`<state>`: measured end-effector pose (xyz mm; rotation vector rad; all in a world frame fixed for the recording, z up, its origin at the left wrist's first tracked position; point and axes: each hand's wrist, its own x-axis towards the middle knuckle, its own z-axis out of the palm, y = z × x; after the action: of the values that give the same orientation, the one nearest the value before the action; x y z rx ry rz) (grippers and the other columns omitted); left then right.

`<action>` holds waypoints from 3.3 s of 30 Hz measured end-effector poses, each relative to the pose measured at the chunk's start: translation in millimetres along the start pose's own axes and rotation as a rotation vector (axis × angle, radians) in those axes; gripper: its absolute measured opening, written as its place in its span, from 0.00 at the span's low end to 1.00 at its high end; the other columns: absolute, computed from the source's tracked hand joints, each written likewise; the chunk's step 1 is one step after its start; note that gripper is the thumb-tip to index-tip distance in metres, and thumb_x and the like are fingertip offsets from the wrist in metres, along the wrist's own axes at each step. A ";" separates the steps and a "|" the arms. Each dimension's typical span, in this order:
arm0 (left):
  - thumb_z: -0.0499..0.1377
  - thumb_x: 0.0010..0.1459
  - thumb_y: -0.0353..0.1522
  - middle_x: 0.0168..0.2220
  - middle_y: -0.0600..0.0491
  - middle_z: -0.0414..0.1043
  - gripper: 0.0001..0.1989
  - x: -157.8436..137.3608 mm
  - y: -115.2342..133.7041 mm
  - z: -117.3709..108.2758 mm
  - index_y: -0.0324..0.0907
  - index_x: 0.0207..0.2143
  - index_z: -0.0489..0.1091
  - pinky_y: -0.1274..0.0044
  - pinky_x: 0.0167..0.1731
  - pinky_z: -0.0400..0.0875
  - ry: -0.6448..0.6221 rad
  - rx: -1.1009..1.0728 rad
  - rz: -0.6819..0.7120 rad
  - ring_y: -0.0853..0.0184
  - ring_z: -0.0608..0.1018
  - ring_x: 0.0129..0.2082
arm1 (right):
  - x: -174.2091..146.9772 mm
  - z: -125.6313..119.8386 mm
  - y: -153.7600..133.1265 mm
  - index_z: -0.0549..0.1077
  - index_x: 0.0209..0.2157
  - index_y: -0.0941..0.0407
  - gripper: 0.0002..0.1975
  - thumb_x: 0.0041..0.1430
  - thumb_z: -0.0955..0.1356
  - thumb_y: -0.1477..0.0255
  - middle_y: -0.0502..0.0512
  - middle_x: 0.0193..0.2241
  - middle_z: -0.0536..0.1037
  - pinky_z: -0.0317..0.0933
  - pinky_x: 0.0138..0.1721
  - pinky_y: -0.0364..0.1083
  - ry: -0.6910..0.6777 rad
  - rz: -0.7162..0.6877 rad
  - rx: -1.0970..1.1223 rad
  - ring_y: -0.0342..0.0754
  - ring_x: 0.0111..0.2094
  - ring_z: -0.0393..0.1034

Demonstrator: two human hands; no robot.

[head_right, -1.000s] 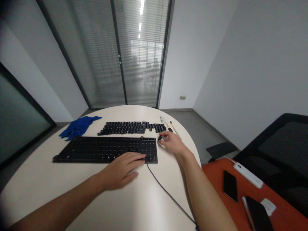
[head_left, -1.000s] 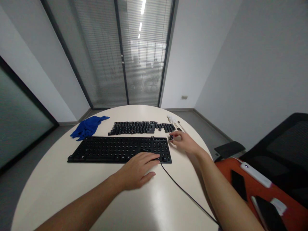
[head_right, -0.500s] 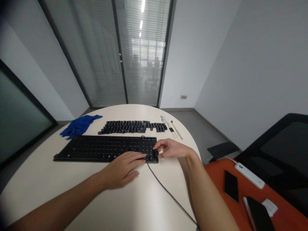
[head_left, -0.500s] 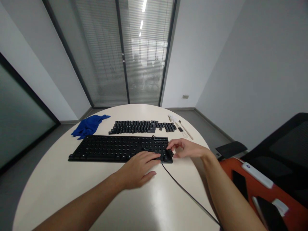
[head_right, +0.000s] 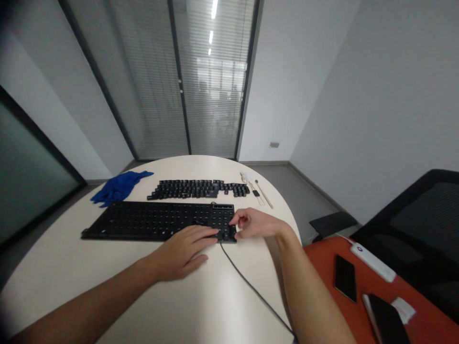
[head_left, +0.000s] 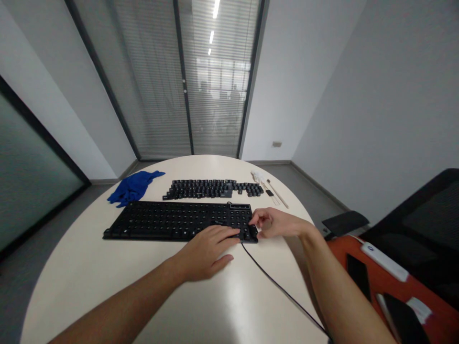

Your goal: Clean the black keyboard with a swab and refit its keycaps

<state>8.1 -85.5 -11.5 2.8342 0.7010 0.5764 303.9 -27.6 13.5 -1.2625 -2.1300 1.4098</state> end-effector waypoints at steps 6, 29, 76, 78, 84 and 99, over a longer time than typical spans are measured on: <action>0.54 0.68 0.34 0.65 0.45 0.65 0.20 0.6 -0.3 0.6 0.42 0.60 0.65 0.60 0.62 0.63 -0.007 0.012 0.001 0.56 0.69 0.62 | -1.6 5.8 -7.8 0.75 0.37 0.58 0.17 0.41 0.74 0.73 0.47 0.29 0.73 0.58 0.32 0.44 0.030 0.025 -0.097 0.45 0.31 0.65; 0.54 0.68 0.36 0.64 0.43 0.65 0.22 6.8 3.8 -0.8 0.41 0.62 0.63 0.61 0.61 0.62 -0.030 0.067 0.038 0.54 0.67 0.63 | 2.3 9.6 -2.3 0.70 0.31 0.56 0.13 0.41 0.74 0.74 0.43 0.26 0.68 0.57 0.29 0.41 -0.034 -0.042 0.026 0.41 0.27 0.62; 0.56 0.66 0.36 0.67 0.47 0.61 0.26 29.3 33.2 14.2 0.41 0.65 0.60 0.60 0.61 0.61 -0.006 -0.006 -0.093 0.53 0.65 0.61 | 3.0 -3.4 6.1 0.80 0.36 0.60 0.12 0.50 0.75 0.68 0.49 0.24 0.79 0.58 0.30 0.42 -0.027 0.003 0.238 0.41 0.25 0.67; 0.56 0.67 0.35 0.66 0.46 0.62 0.24 28.9 32.5 15.1 0.40 0.63 0.62 0.60 0.61 0.61 0.016 -0.003 -0.100 0.54 0.65 0.61 | 2.8 -4.1 6.9 0.80 0.36 0.61 0.13 0.50 0.76 0.67 0.50 0.26 0.79 0.59 0.31 0.42 -0.038 0.008 0.242 0.41 0.26 0.68; 0.56 0.65 0.32 0.62 0.45 0.65 0.19 27.9 31.0 17.2 0.40 0.58 0.67 0.60 0.60 0.63 0.055 -0.012 -0.101 0.55 0.67 0.59 | 2.0 -5.9 10.1 0.79 0.37 0.61 0.17 0.52 0.76 0.62 0.53 0.28 0.81 0.62 0.34 0.44 -0.070 0.006 0.223 0.43 0.28 0.70; 0.58 0.63 0.30 0.60 0.45 0.67 0.15 27.6 30.4 21.2 0.41 0.52 0.71 0.60 0.58 0.67 0.107 -0.011 -0.107 0.55 0.69 0.58 | 2.3 -2.1 1.7 0.80 0.35 0.61 0.13 0.50 0.75 0.67 0.49 0.25 0.78 0.58 0.31 0.42 -0.019 -0.002 0.235 0.41 0.26 0.66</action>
<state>51.7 -100.3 -14.2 2.7523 0.8589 0.7157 304.8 -24.2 12.6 -1.1609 -1.9087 1.6209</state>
